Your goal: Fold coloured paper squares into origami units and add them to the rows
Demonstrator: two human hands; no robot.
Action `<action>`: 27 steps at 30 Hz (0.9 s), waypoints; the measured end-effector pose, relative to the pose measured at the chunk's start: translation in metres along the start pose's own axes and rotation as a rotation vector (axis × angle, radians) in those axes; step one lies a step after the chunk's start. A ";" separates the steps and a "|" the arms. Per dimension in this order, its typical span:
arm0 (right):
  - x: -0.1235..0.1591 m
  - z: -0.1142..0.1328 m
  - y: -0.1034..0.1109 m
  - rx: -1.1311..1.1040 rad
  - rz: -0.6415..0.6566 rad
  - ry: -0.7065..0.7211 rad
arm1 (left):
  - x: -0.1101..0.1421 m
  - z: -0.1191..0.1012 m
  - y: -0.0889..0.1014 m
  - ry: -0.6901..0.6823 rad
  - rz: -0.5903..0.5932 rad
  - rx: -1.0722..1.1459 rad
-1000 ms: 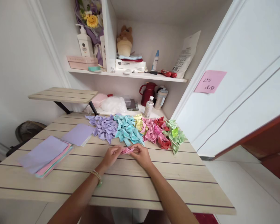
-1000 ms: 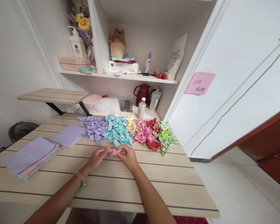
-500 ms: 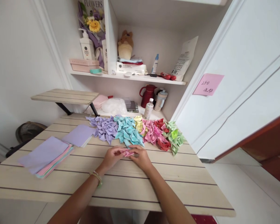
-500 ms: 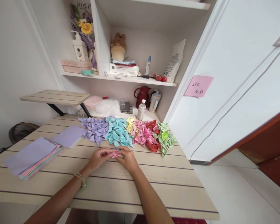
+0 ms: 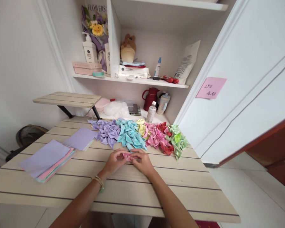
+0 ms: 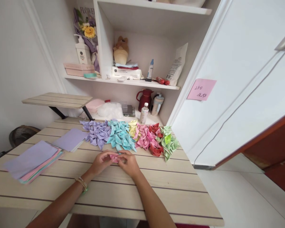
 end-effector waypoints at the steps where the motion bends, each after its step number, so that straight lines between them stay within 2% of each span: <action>1: 0.000 -0.001 0.000 -0.006 -0.007 -0.002 | 0.000 0.001 0.000 0.007 0.004 -0.007; 9: 0.000 -0.002 0.001 0.050 -0.051 0.036 | 0.000 -0.001 -0.002 0.026 0.025 -0.032; 15: 0.000 0.000 0.001 0.063 -0.042 0.044 | 0.002 -0.007 -0.001 -0.022 -0.022 -0.134; 20: 0.001 0.001 0.003 0.070 -0.049 0.029 | 0.002 -0.010 -0.001 -0.049 0.009 -0.217; 27: 0.001 0.004 0.002 0.091 -0.042 0.054 | 0.003 -0.010 0.000 -0.014 0.003 -0.262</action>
Point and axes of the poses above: each hand's wrist, its own x-axis away from the middle knuckle, its own y-axis out of the back of the hand, z = x × y, the point moved 3 cm from there along -x, towards the middle knuckle, and after that the axes turned 12 degrees about z, right-handed, at the moved point
